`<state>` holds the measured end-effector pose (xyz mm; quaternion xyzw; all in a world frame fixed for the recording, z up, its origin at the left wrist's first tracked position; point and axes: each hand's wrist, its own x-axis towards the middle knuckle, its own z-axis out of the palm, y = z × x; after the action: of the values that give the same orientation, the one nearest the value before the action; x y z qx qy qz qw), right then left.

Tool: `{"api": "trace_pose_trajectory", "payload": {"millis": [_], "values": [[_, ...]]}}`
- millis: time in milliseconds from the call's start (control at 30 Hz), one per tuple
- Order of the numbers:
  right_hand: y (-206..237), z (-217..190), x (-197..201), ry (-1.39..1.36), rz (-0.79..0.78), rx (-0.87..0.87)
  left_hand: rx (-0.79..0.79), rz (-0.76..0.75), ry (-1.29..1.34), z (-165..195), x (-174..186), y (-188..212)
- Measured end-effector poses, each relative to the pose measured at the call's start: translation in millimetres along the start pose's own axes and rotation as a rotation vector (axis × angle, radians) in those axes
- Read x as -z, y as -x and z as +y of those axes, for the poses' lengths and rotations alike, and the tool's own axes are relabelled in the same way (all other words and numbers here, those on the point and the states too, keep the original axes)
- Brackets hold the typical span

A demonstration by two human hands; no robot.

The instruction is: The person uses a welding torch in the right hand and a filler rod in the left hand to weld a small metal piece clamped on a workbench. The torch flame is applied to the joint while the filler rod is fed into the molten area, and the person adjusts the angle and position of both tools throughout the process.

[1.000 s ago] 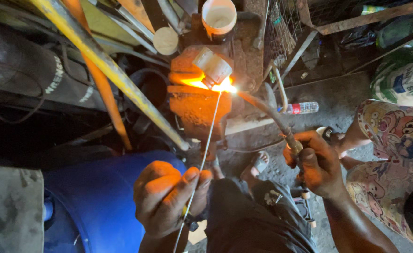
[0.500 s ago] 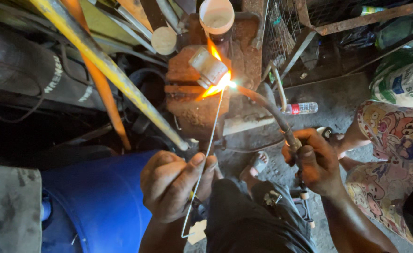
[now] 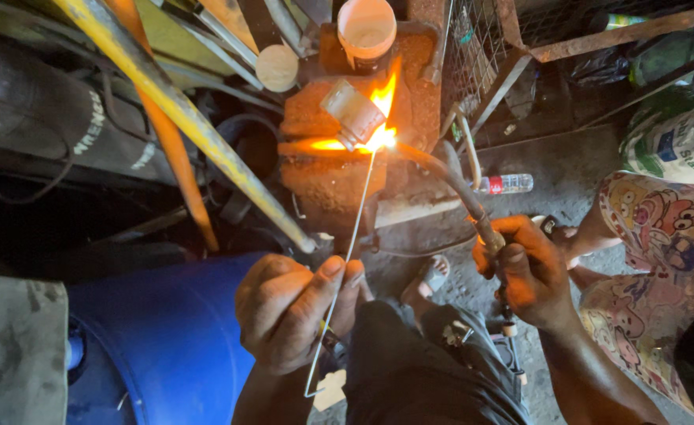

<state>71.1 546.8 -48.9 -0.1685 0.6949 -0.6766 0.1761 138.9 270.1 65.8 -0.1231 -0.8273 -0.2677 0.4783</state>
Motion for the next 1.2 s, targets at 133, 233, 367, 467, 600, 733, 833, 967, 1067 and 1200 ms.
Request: {"api": "trace_pose_trajectory", "payload": {"millis": [133,233,367,467,600,733,833,967,1067,1200], "values": [[-1.0,-1.1,-0.4,0.018,0.003,0.003,0.019,-0.014,0.004,1.9,1.5,1.1],[-0.7,-0.5,-0.3,0.011,-0.002,0.013,0.033,-0.001,-0.007,4.5,2.3,1.6],[-1.1,1.7,-0.8,0.004,-0.002,0.001,0.051,-0.031,-0.017,7.8,8.1,0.8],[0.4,1.6,-0.6,0.010,0.006,-0.046,0.044,0.008,-0.033,7.3,10.7,1.2],[-1.0,1.4,-0.4,-0.016,-0.012,-0.018,-0.043,0.046,-0.042,-0.7,13.0,4.2],[-1.0,1.1,-0.2,-0.016,-0.020,0.008,0.009,-0.050,-0.056,1.4,25.2,9.7],[1.0,1.7,0.9,-0.012,-0.022,-0.013,0.031,-0.039,-0.060,3.7,26.8,13.3],[4.1,5.1,-0.4,-0.070,-0.025,-0.007,0.105,-0.058,-0.108,10.5,27.3,16.1],[5.1,6.3,-1.4,-0.108,-0.045,-0.001,0.068,-0.008,-0.154,9.5,26.5,17.4],[5.9,3.8,-0.7,-0.093,-0.056,-0.026,0.083,-0.021,-0.088,2.9,30.6,17.2]]}}
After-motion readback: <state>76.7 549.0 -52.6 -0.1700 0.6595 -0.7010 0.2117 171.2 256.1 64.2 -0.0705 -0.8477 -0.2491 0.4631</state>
